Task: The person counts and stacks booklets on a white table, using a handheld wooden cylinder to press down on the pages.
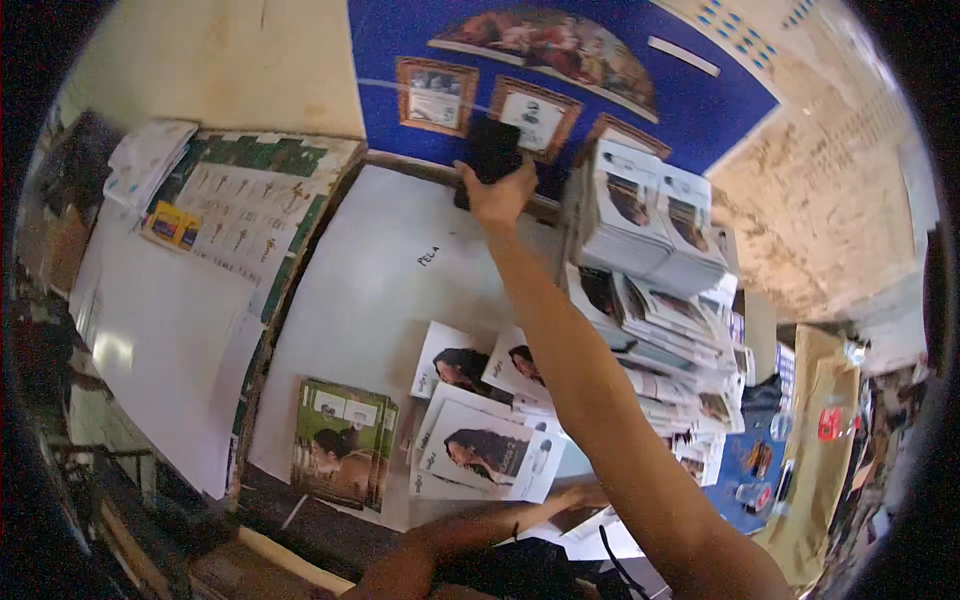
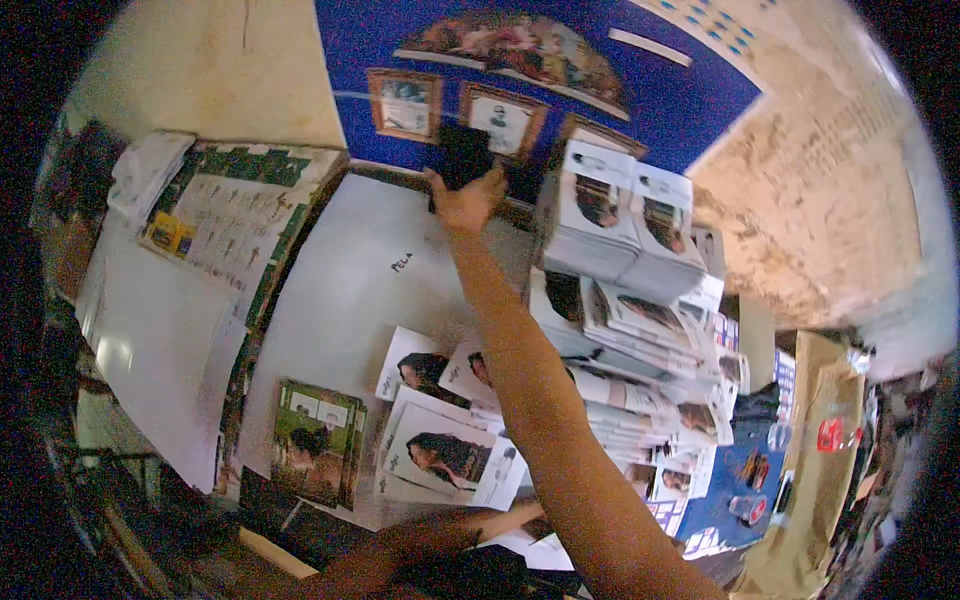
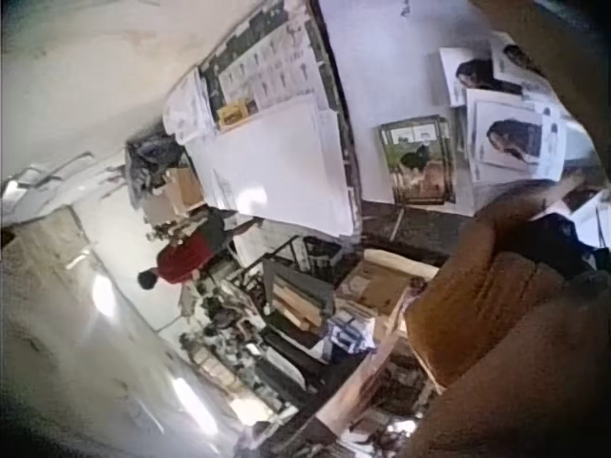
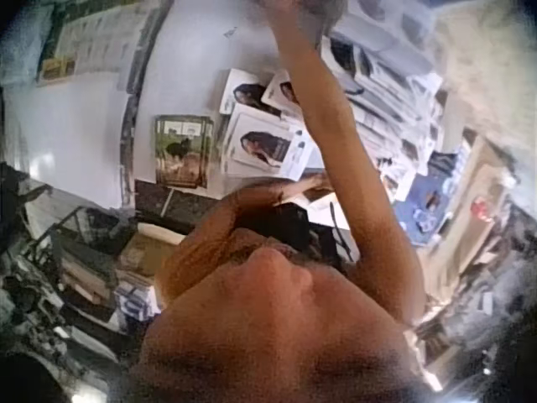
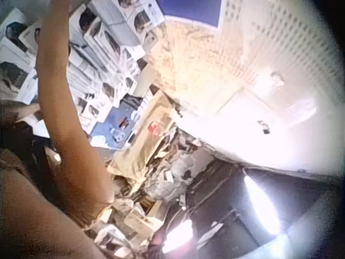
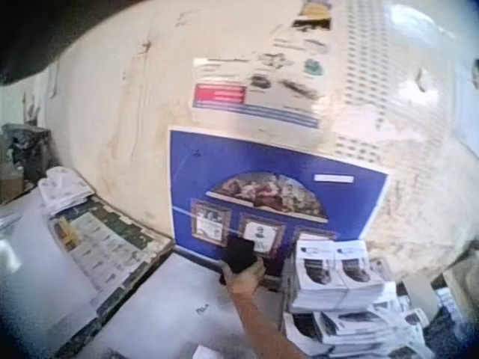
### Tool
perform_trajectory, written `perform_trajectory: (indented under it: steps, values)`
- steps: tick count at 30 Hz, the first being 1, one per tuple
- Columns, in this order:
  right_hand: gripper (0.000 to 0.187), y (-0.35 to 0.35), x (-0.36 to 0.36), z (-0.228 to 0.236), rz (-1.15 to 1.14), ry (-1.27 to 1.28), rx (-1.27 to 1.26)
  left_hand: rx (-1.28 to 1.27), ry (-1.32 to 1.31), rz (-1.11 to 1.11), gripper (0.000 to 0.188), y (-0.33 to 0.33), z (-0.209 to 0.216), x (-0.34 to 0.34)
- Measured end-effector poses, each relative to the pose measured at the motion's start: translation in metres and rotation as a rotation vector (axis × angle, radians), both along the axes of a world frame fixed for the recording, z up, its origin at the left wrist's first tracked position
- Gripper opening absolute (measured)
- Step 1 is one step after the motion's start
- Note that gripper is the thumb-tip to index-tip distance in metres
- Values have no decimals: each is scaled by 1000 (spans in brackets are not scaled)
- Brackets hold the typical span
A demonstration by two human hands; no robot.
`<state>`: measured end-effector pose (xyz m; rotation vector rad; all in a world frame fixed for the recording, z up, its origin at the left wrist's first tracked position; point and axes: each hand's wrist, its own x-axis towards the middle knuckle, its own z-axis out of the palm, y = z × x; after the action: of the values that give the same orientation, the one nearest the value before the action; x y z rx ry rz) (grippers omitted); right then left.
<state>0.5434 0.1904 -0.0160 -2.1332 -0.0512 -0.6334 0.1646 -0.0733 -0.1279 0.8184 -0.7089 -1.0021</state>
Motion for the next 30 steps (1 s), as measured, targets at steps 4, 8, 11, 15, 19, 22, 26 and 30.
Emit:
perform_trajectory:
  steps: [4,8,11,15,19,22,26,30]
  values:
    - [98,-16,-35,95,90,-222,194,22,25,-39,64,-16,3,29]
    - [72,-73,-134,217,486,-599,140,51,131,-52,65,-7,-11,33]
    - [59,-168,-263,294,515,-834,-16,20,205,-52,67,4,-7,36]
    - [55,-341,-412,307,239,-930,-421,-140,335,-55,69,6,8,32]
    - [33,-447,-515,200,-75,-408,117,-279,612,109,81,5,62,-13]
    - [36,-428,-559,141,26,-14,66,-253,508,352,85,27,123,-48]
    - [45,-378,-560,83,271,169,202,-181,323,406,76,52,124,-75]
    - [51,-361,-539,57,379,226,141,-87,402,525,61,67,122,-90]
